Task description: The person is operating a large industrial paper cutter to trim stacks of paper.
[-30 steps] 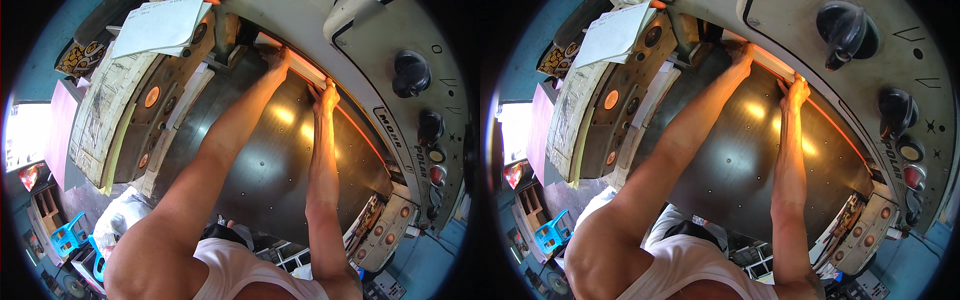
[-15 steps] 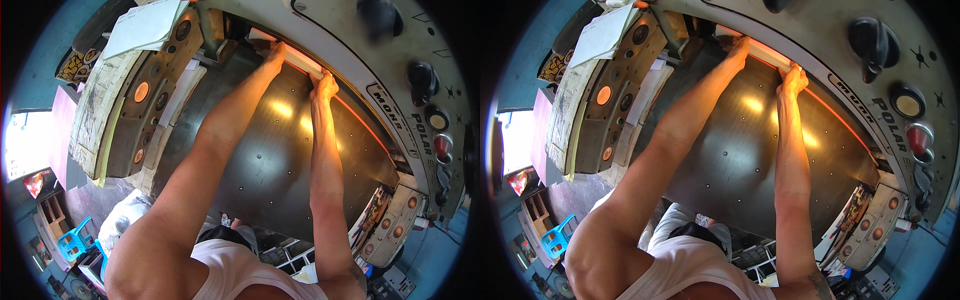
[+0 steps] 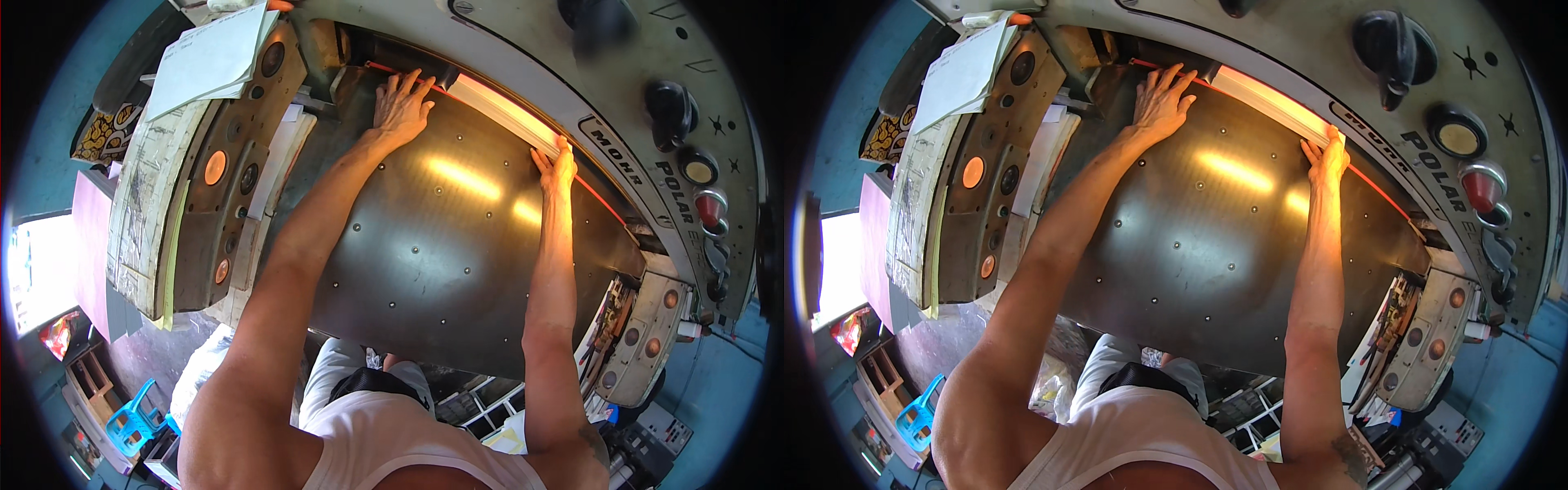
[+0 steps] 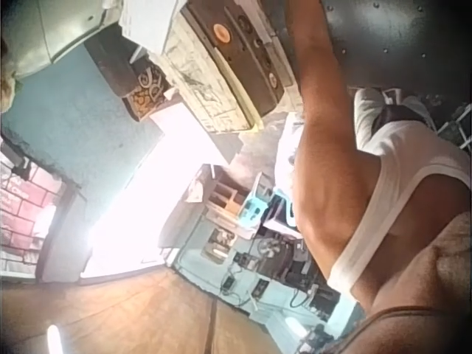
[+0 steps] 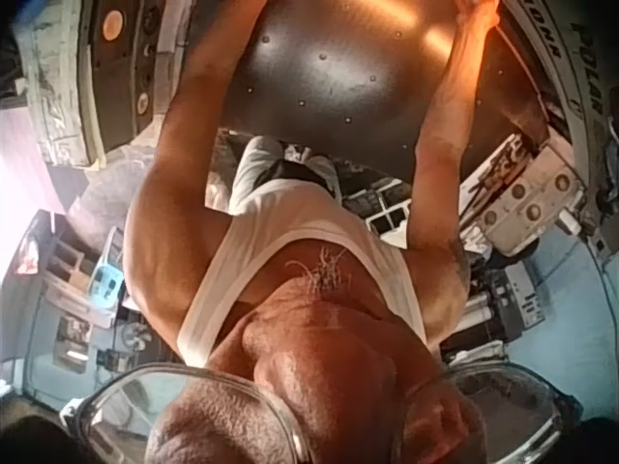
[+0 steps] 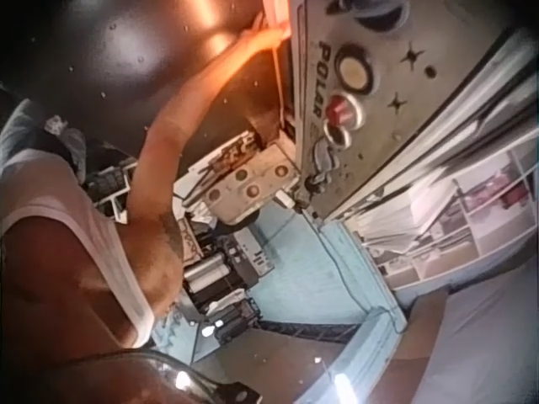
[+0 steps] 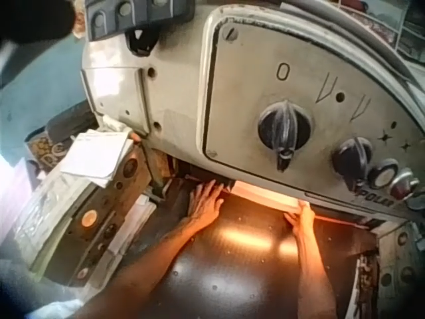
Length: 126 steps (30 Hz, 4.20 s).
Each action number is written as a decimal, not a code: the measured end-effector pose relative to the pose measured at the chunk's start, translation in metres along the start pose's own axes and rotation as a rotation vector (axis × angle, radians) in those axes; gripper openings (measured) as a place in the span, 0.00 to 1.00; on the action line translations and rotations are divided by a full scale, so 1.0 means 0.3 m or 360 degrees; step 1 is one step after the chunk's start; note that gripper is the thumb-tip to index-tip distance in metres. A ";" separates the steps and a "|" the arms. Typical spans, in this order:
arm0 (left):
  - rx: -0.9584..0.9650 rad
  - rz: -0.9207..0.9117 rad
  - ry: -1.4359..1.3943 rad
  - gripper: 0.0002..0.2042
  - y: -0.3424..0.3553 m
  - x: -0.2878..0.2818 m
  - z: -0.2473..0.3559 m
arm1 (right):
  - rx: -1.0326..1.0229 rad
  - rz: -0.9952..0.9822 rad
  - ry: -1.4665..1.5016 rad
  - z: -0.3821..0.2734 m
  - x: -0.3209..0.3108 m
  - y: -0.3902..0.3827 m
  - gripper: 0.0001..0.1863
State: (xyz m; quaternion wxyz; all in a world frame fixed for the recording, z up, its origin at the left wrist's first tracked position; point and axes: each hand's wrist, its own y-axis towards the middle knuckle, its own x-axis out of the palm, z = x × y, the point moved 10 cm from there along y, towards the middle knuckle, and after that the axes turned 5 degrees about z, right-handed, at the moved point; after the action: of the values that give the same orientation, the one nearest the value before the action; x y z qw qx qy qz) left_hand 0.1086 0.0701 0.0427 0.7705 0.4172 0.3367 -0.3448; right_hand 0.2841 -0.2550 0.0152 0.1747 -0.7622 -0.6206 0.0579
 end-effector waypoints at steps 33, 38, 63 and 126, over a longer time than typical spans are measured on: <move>-0.0071 -0.0300 -0.0099 0.29 0.066 0.159 0.122 | -0.0237 0.0267 0.0037 0.020 -0.315 0.051 0.11; -0.0073 -0.0368 -0.0210 0.30 -0.053 0.113 0.167 | -0.0182 0.0275 0.0005 0.069 -0.449 -0.111 0.12; 0.0386 -0.0050 -0.0105 0.23 -0.423 -0.012 0.395 | -0.0906 -0.0215 -0.1109 -0.042 -0.718 -0.422 0.39; -0.0066 0.0141 -0.0945 0.19 0.217 0.093 -0.015 | -0.0548 -0.0324 -0.0442 -0.010 0.070 0.012 0.45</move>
State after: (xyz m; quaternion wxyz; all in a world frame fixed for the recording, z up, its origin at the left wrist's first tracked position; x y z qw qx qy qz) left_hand 0.1754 0.0942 0.0451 0.8580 0.2965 0.0849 -0.4108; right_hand 0.2930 -0.2359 0.0195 -0.0399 -0.6989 -0.7131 0.0374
